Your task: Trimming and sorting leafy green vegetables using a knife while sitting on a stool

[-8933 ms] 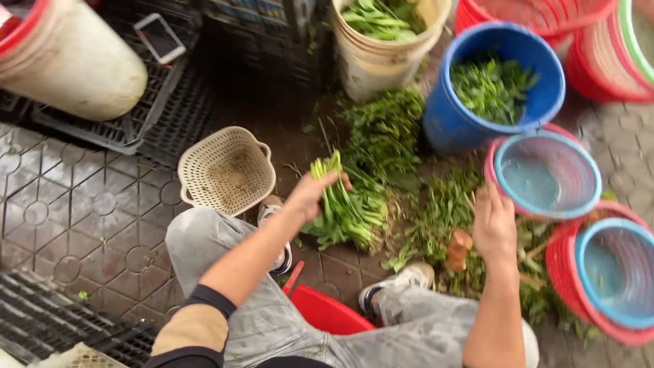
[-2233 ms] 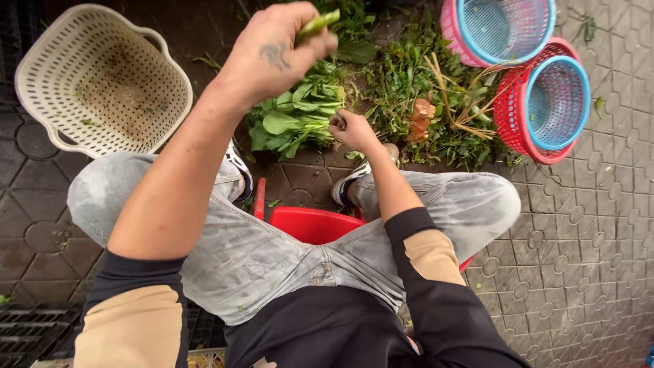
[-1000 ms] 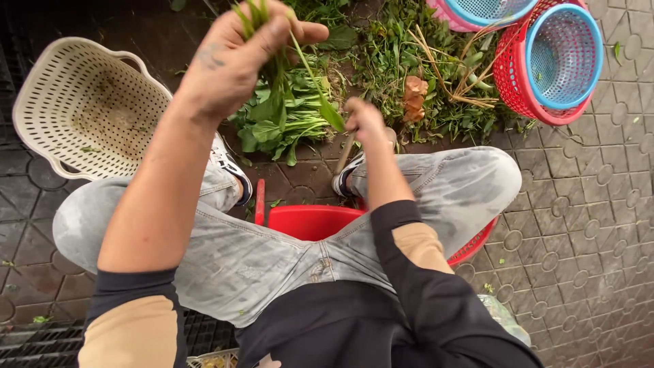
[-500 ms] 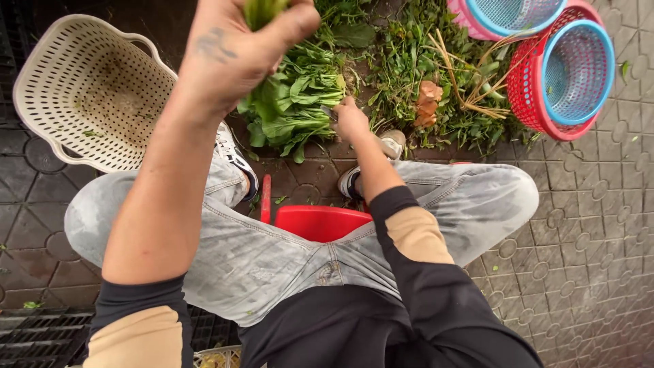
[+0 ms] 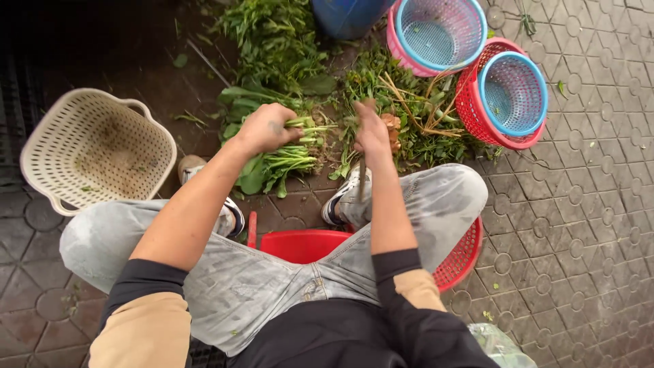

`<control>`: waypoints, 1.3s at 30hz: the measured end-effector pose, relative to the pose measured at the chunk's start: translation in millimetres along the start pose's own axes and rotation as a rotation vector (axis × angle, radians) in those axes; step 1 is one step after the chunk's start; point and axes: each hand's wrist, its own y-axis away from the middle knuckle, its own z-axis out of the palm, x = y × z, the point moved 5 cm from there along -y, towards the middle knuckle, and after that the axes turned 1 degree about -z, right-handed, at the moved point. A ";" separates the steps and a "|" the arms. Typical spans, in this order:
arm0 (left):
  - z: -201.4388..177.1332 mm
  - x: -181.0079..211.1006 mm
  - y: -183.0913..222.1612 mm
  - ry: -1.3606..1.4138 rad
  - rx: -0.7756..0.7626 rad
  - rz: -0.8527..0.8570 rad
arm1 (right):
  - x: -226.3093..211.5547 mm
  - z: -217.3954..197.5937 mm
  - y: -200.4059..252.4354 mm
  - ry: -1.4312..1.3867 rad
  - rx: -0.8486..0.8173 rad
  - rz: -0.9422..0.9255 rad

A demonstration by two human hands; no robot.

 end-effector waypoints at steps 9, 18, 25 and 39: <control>-4.2 -19.6 -5.8 0.107 0.091 -0.029 | 57.3 53.2 19.1 -0.434 -0.220 0.117; -2.6 15.0 4.1 0.020 0.102 0.103 | 32.5 39.5 0.6 -0.404 0.075 -0.178; -53.3 35.3 37.1 0.351 0.052 0.297 | 55.7 -18.4 -36.1 -0.640 0.665 0.399; -143.1 27.4 81.6 0.443 0.481 0.428 | 152.9 51.2 -57.9 1.399 -0.430 0.297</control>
